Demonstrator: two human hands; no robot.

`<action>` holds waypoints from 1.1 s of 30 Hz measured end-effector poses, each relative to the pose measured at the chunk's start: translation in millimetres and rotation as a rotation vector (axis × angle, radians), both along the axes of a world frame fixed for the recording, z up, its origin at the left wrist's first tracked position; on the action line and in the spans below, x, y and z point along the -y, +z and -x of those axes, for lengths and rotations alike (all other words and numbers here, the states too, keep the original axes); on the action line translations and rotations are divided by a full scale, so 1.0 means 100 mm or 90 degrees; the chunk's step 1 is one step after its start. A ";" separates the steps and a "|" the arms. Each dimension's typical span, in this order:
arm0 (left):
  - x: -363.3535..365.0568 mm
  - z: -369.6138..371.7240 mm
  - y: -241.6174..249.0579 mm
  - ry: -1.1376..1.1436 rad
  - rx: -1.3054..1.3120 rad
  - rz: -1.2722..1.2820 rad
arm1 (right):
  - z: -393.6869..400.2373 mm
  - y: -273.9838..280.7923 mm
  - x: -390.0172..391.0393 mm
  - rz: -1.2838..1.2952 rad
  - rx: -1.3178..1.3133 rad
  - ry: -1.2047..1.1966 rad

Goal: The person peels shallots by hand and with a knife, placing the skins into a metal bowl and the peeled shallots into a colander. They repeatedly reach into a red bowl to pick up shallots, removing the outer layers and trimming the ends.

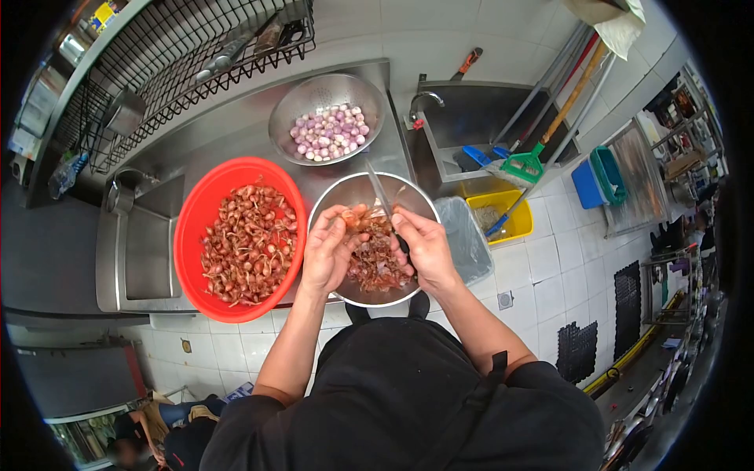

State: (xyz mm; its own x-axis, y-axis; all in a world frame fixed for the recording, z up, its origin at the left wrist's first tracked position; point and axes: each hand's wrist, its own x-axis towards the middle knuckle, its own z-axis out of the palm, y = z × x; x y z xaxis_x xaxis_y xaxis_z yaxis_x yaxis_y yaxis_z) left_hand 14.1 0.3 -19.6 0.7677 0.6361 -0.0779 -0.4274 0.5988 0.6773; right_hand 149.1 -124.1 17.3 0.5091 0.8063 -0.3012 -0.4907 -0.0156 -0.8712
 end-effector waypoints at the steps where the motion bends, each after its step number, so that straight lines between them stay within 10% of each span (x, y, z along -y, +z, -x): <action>1: -0.02 0.00 -0.06 0.001 0.000 0.001 | -0.02 -0.02 0.01 0.007 0.054 -0.036; 11: -0.13 0.04 -0.38 0.032 -0.088 0.060 | -0.16 -0.57 0.05 0.227 0.428 0.161; 13: -0.08 0.01 -0.32 0.035 -0.100 0.077 | 0.00 -0.46 0.08 0.061 0.193 0.051; 33: 0.37 -0.06 0.09 0.212 -0.043 -0.190 | 0.27 0.07 0.02 -0.152 0.415 0.020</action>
State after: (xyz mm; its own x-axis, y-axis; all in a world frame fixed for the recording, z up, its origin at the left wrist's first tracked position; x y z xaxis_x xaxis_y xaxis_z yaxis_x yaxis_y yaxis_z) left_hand 19.7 -36.2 -10.8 0.5168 0.8499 0.1029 -0.5124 0.2108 0.8325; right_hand 122.0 -125.7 23.8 0.5010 0.8297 0.2461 0.1320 0.2078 -0.9692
